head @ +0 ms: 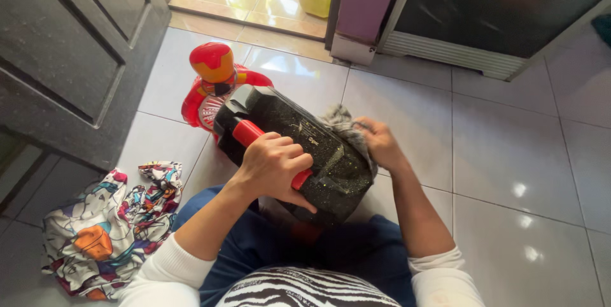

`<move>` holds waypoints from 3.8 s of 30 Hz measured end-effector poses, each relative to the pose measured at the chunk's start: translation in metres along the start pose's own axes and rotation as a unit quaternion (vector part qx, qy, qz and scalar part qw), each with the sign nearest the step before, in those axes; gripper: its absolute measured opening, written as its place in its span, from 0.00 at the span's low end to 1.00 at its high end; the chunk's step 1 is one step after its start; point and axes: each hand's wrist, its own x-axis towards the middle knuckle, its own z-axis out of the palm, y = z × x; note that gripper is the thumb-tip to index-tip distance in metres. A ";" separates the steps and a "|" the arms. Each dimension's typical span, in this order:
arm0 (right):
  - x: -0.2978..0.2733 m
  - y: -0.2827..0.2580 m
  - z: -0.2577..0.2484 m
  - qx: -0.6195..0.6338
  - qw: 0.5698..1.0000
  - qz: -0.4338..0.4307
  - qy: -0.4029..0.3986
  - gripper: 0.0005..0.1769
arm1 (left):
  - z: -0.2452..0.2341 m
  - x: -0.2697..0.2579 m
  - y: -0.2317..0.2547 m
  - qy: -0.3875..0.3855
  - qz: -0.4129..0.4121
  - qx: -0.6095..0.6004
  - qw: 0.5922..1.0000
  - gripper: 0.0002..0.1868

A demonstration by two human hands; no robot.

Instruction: The person wipes down a black portable speaker and a red-and-yellow character-themed fan using a cloth.

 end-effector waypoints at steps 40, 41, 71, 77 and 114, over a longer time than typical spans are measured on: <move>0.069 0.194 0.012 -0.144 0.924 0.313 -0.166 0.34 | 0.000 -0.039 0.007 0.330 0.120 -0.063 0.934 0.42; 0.053 0.198 -0.004 -0.047 0.933 0.331 -0.132 0.30 | -0.002 -0.036 0.006 0.337 0.125 -0.059 0.931 0.42; -0.013 -0.167 0.015 -0.519 0.794 -0.230 0.219 0.42 | -0.023 0.164 -0.014 0.535 0.064 -0.030 0.842 0.29; 0.022 -0.178 -0.001 -0.530 0.835 -0.046 0.144 0.43 | -0.025 0.143 -0.092 0.556 -0.124 -0.099 0.816 0.21; -0.028 -0.159 0.044 -0.686 0.682 -0.204 0.153 0.20 | 0.020 0.122 -0.111 0.496 -0.175 -0.278 0.804 0.34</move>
